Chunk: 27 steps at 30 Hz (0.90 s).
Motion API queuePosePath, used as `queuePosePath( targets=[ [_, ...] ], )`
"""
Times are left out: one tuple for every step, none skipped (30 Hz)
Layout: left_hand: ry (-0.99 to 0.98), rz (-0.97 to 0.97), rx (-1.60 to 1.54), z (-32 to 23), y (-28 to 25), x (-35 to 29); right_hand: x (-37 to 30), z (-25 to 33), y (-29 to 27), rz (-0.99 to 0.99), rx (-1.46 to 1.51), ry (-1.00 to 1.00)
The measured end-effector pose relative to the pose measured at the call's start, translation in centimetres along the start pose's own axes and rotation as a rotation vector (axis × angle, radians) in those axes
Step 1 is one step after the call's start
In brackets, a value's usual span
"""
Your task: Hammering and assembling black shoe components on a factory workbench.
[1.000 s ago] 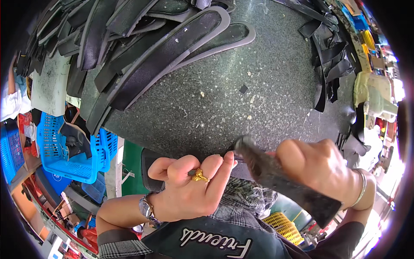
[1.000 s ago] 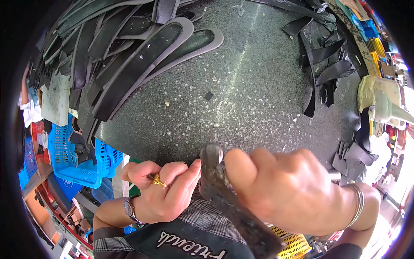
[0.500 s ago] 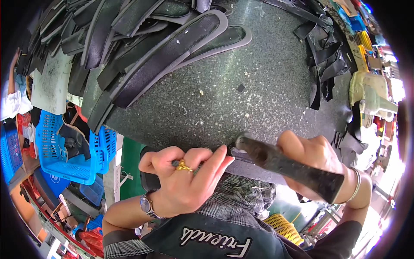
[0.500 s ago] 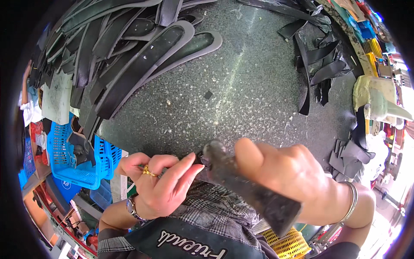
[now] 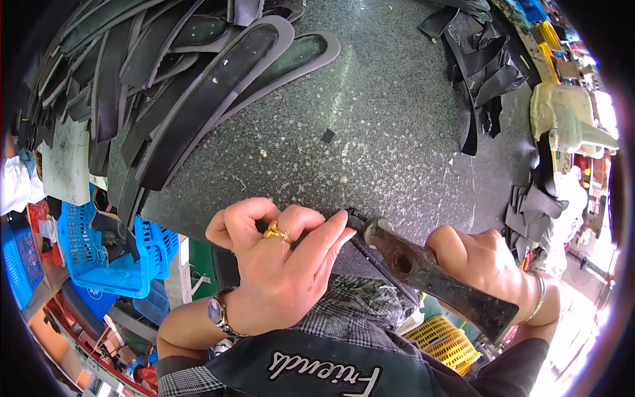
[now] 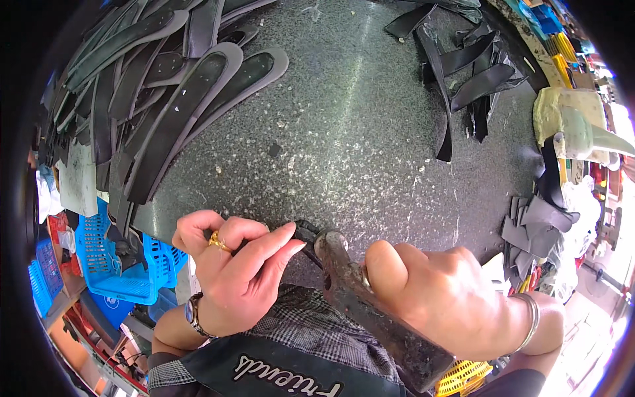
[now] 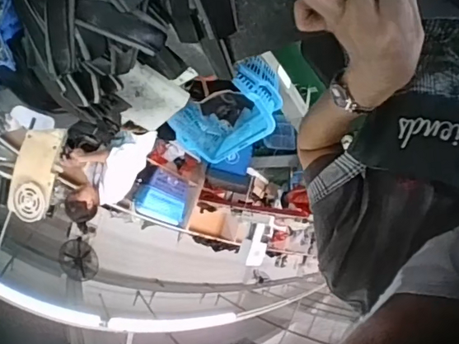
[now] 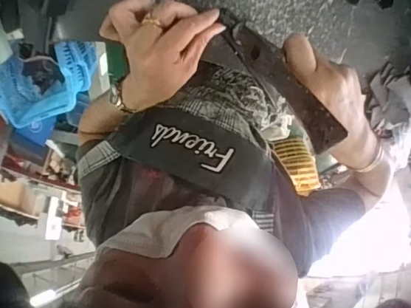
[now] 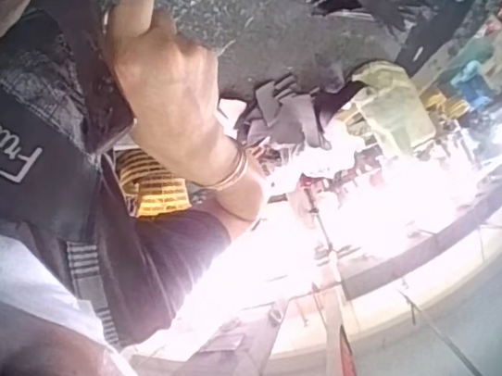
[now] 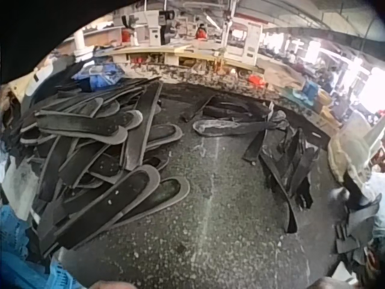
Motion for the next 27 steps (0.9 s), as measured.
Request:
queuePosePath(
  targets=[
    [-0.001, 0.005, 0.003, -0.1, 0.0, -0.1, 0.4, -0.3, -0.3, -0.002, 0.04, -0.021],
    [-0.003, 0.009, 0.008, -0.1, 0.0, -0.1, 0.7, -0.5, -0.6, -0.004, 0.079, -0.042],
    [0.047, 0.035, 0.058, -0.4, -0.1, 0.0, 0.8, -0.5, -0.4, -0.053, -0.023, -0.131],
    [0.102, 0.062, 0.1, -0.7, -0.2, 0.1, 1.1, -0.2, -0.5, -0.04, -0.048, -0.12],
    [0.148, 0.111, 0.118, -1.2, -0.2, 0.4, 1.5, 0.2, -0.7, -0.027, -0.074, -0.11],
    [0.23, 0.125, 0.134, -1.6, -0.2, 0.5, 1.5, 0.0, -0.3, -0.019, -0.067, -0.139],
    [0.307, 0.137, 0.155, -1.9, -0.1, 0.6, 1.6, -0.2, -0.3, -0.016, -0.063, -0.142],
    [0.378, 0.105, 0.157, -1.7, 0.4, 0.8, 1.8, -0.3, -0.2, 0.011, -0.076, -0.159],
    [0.375, 0.107, 0.158, -1.6, 0.4, 0.9, 1.9, -0.4, -0.2, 0.038, -0.089, -0.176],
    [0.386, 0.15, 0.142, -1.6, 0.3, 1.1, 2.0, -0.5, -0.2, 0.037, -0.087, -0.176],
    [0.397, 0.192, 0.125, -1.5, 0.3, 1.1, 2.2, -0.5, -0.4, 0.022, -0.064, -0.169],
    [0.398, 0.192, 0.126, -1.3, 0.2, 1.0, 2.3, -0.5, -0.5, 0.009, -0.042, -0.163],
    [0.375, 0.171, 0.109, -0.8, 0.2, 0.8, 2.4, -0.3, -0.5, 0.008, -0.041, -0.163],
    [0.351, 0.149, 0.092, -0.5, 0.2, 0.9, 2.3, -0.1, -0.5, -0.015, -0.08, -0.152],
    [0.227, 0.183, 0.045, -0.4, -0.2, 1.1, 2.3, 0.0, -0.6, -0.038, -0.118, -0.14],
    [0.161, 0.114, 0.004, 0.2, -0.1, 0.6, 2.2, 0.0, -0.6, -0.039, -0.125, -0.138],
    [0.096, 0.046, -0.039, 0.8, -0.1, 0.2, 2.0, 0.0, -0.6, -0.045, -0.109, -0.134],
    [0.091, 0.023, 0.032, 0.5, -0.2, -0.1, 1.7, -0.1, -0.7, -0.052, -0.093, -0.127],
    [0.09, 0.022, 0.032, 0.5, 0.0, -0.1, 1.8, -0.4, -0.8, -0.011, -0.106, -0.098],
    [0.094, -0.002, -0.008, 0.5, 0.2, -0.1, 2.0, -0.6, -0.9, 0.029, -0.12, -0.068],
    [0.098, -0.025, -0.048, 0.5, 0.3, -0.1, 2.2, -0.4, -1.5, 0.019, -0.064, 0.007],
    [0.089, -0.023, -0.034, 0.5, 0.1, -0.2, 2.8, 0.0, -2.0, -0.023, -0.09, -0.099],
    [0.109, 0.005, -0.005, 0.4, -0.1, -0.1, 3.3, 0.2, -2.2, -0.065, -0.114, -0.205],
    [0.128, 0.033, 0.027, 0.3, -0.3, 0.0, 3.4, 0.0, -1.3, -0.204, -0.113, -0.257],
    [0.214, 0.071, 0.073, 0.0, -0.3, 0.4, 3.1, 0.1, -1.1, -0.091, 0.021, -0.079],
    [0.285, 0.067, 0.11, -0.3, -0.2, 0.4, 2.9, 0.4, -1.2, -0.039, -0.098, -0.13],
    [0.354, 0.061, 0.148, -0.6, -0.1, 0.3, 2.9, 0.6, -1.3, 0.016, -0.214, -0.18]
  ],
)
Point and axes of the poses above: each hand's wrist, its own x-axis towards the middle knuckle, its own y-axis out of the palm, z = x × y, the point moved 3 cm from there along x, towards the middle knuckle, and after that the axes turned 11 degrees about -z, right-handed, at the moved point
